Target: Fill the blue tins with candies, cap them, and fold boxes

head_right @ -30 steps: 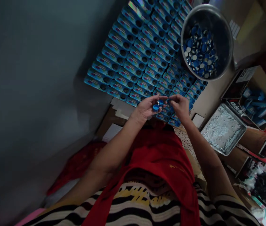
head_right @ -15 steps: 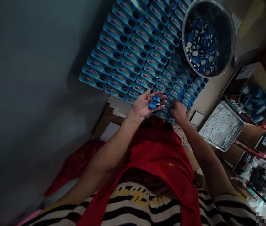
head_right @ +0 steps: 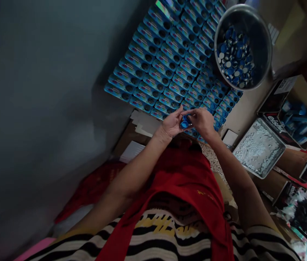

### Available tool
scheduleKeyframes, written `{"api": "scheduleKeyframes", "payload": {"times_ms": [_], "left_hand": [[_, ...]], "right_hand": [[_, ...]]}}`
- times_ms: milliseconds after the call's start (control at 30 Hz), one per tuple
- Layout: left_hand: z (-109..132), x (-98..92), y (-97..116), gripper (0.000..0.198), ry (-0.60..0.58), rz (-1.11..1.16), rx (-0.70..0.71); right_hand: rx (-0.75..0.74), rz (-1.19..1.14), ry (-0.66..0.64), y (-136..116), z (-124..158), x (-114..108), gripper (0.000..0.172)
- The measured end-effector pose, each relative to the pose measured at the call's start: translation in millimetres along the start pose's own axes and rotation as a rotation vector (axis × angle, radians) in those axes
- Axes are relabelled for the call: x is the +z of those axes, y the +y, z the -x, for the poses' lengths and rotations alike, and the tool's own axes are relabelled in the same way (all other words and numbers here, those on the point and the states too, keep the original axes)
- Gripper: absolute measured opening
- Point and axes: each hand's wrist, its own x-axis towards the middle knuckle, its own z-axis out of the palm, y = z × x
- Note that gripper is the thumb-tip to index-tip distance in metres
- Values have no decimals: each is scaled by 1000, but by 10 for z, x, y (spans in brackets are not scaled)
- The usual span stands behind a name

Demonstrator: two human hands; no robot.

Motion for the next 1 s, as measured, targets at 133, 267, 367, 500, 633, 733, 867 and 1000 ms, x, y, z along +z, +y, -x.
{"api": "scheduleKeyframes", "payload": {"times_ms": [133,267,367,500,633,733,867,1000], "left_hand": [[-63,-26,-81,45,36,-10,0],[24,-115,-29,38,53,-94,22],[173,-185,69,37,97,-103,81],[303,-212,132,41,111,-96,99],[283,-216,106,45,74,-92,74],[215,-229,74,48,56,-66,69],[149,-164,18,49,51,-24,119],[159,-38,-22,47,85,2,193]], "right_hand": [[22,-295,54,145,19,73,20],[161,-434,179,407,234,149,23],[244,-300,57,568,484,304,23],[190,-19,-66,592,680,559,19],[244,155,-138,526,614,644,15],[324,228,-187,516,497,618,20],[338,262,-198,500,422,529,32],[302,245,-196,337,465,352,31]]}}
